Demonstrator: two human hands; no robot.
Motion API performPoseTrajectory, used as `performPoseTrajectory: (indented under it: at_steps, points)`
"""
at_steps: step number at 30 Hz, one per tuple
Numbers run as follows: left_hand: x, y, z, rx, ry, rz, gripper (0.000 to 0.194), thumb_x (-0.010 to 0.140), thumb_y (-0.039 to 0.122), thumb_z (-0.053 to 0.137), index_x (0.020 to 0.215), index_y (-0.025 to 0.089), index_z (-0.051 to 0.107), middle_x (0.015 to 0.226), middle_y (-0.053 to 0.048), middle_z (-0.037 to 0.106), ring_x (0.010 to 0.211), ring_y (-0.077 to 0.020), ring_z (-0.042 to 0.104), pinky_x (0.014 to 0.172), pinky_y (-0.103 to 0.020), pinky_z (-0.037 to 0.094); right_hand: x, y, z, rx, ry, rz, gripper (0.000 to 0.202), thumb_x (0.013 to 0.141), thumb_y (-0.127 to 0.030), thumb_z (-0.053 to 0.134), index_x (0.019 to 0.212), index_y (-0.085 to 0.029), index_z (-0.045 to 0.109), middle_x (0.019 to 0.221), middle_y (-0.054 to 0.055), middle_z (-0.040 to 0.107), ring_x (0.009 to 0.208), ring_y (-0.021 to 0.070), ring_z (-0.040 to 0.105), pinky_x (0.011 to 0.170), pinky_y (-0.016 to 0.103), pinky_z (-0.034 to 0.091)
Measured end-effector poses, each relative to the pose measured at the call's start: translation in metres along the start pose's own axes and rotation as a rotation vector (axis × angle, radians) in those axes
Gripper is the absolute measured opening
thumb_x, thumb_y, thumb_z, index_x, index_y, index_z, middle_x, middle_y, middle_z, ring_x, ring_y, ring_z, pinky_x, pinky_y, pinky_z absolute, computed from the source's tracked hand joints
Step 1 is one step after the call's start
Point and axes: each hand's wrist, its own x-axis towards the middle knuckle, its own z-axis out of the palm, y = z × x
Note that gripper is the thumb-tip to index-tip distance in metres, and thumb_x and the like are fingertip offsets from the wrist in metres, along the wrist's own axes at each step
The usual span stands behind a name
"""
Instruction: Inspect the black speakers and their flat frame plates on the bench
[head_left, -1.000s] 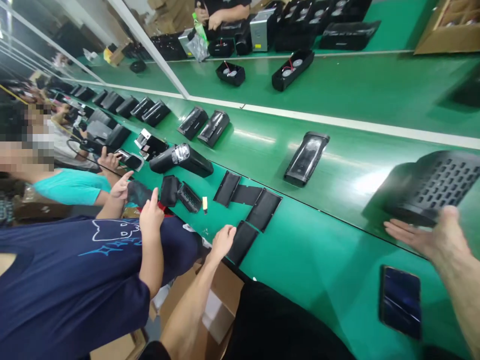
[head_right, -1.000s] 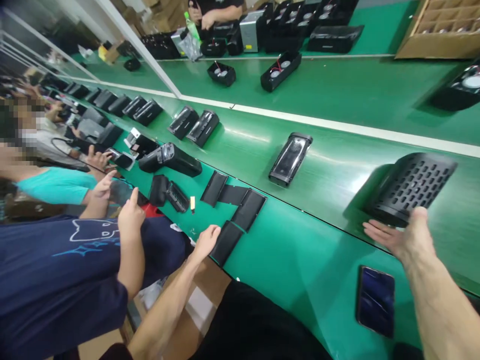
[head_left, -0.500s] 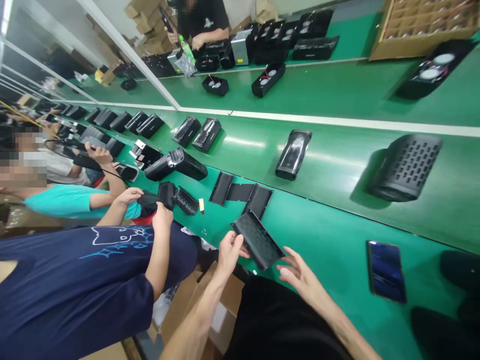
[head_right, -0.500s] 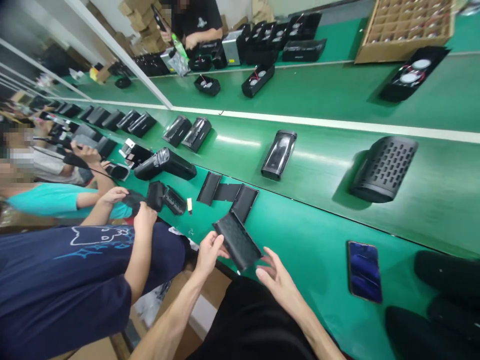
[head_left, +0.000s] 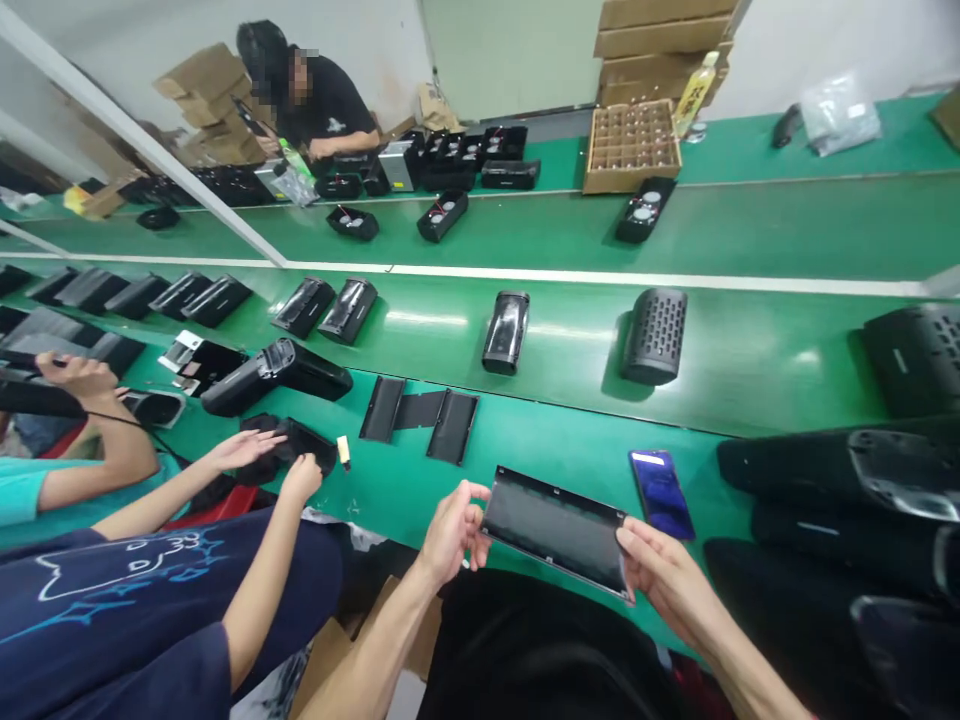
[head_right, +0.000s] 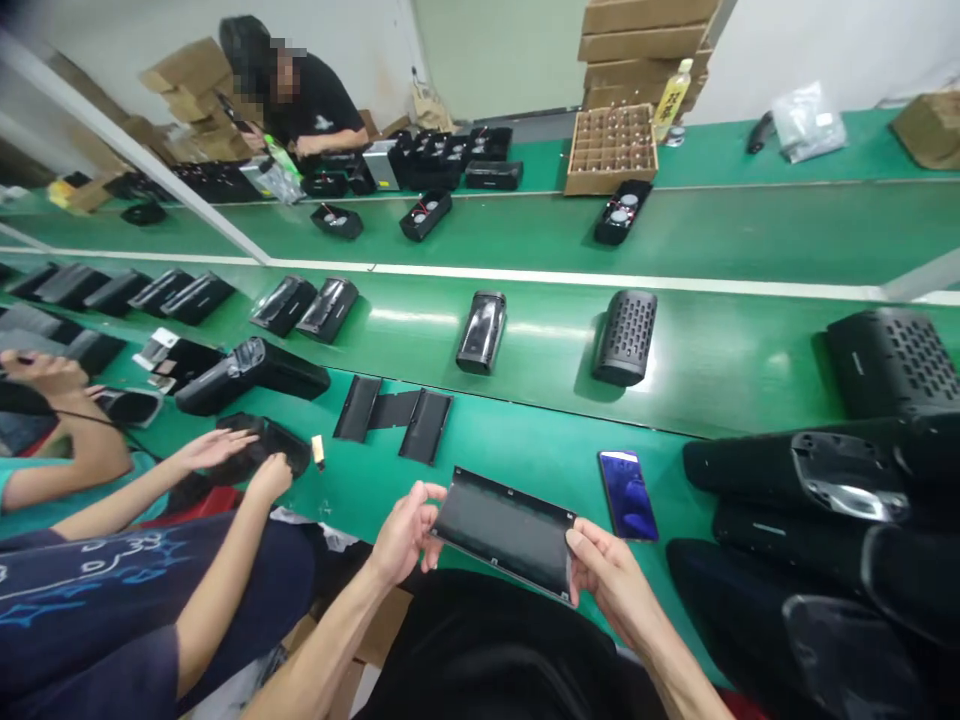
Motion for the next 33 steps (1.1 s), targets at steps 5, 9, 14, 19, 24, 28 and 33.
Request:
performPoseTrajectory:
  at_steps: [5,9,14,19,24,28,33]
  points:
    - [0.005,0.002,0.0,0.16,-0.135,-0.017,0.056,0.085,0.066,0.069,0.11,0.017,0.058,0.053,0.006,0.06,0.03,-0.0101,0.053,0.028,-0.015,0.032,-0.01,0.005,-0.006,-0.007,0.009,-0.007,0.05,0.082,-0.063,0.08,0.069,-0.023,0.053,0.052,-0.005,0.054,0.04,0.0119,0.052,0.042,0.024,0.043]
    - [0.0,-0.003,-0.001,0.205,-0.159,0.004,0.05,0.09,0.064,0.064,0.11,0.018,0.057,0.051,0.006,0.06,0.031,-0.0109,0.054,0.03,-0.014,0.034,-0.016,0.001,-0.006,-0.134,0.04,-0.035,0.051,0.084,-0.067,0.075,0.071,-0.023,0.054,0.052,-0.005,0.057,0.042,0.0139,0.056,0.045,0.026,0.046]
    - [-0.005,-0.005,-0.003,0.223,-0.196,0.003,0.045,0.093,0.061,0.062,0.11,0.02,0.055,0.05,0.006,0.061,0.033,-0.012,0.056,0.031,-0.014,0.036,-0.017,-0.003,-0.005,-0.334,0.086,-0.052,0.052,0.088,-0.071,0.067,0.071,-0.024,0.051,0.049,-0.005,0.059,0.042,0.0152,0.058,0.048,0.027,0.043]
    - [-0.006,-0.007,-0.002,0.229,-0.192,-0.004,0.048,0.091,0.063,0.063,0.109,0.02,0.054,0.05,0.006,0.06,0.034,-0.0125,0.057,0.033,-0.015,0.037,-0.012,-0.001,-0.005,-0.358,0.103,-0.045,0.053,0.088,-0.073,0.065,0.071,-0.025,0.05,0.047,-0.006,0.058,0.04,0.0156,0.057,0.047,0.027,0.04]
    - [-0.004,-0.01,-0.002,0.233,-0.209,-0.012,0.049,0.092,0.063,0.062,0.11,0.019,0.052,0.048,0.005,0.061,0.034,-0.0134,0.057,0.033,-0.016,0.039,-0.009,0.002,-0.008,-0.373,0.101,-0.047,0.051,0.091,-0.07,0.063,0.07,-0.025,0.049,0.048,-0.006,0.057,0.04,0.0146,0.055,0.047,0.027,0.041]
    - [-0.003,-0.01,-0.002,0.239,-0.212,-0.024,0.049,0.093,0.062,0.062,0.114,0.018,0.052,0.048,0.005,0.062,0.034,-0.0139,0.058,0.033,-0.017,0.041,-0.008,0.0,-0.009,-0.361,0.11,-0.037,0.052,0.09,-0.07,0.064,0.069,-0.025,0.048,0.048,-0.007,0.055,0.039,0.014,0.054,0.045,0.026,0.04]
    - [-0.002,-0.008,0.0,0.247,-0.213,-0.045,0.053,0.091,0.063,0.064,0.116,0.018,0.053,0.049,0.005,0.062,0.035,-0.0144,0.059,0.034,-0.017,0.041,-0.005,0.001,-0.011,-0.351,0.118,-0.026,0.052,0.089,-0.071,0.065,0.07,-0.025,0.05,0.047,-0.007,0.055,0.038,0.0139,0.053,0.044,0.026,0.039]
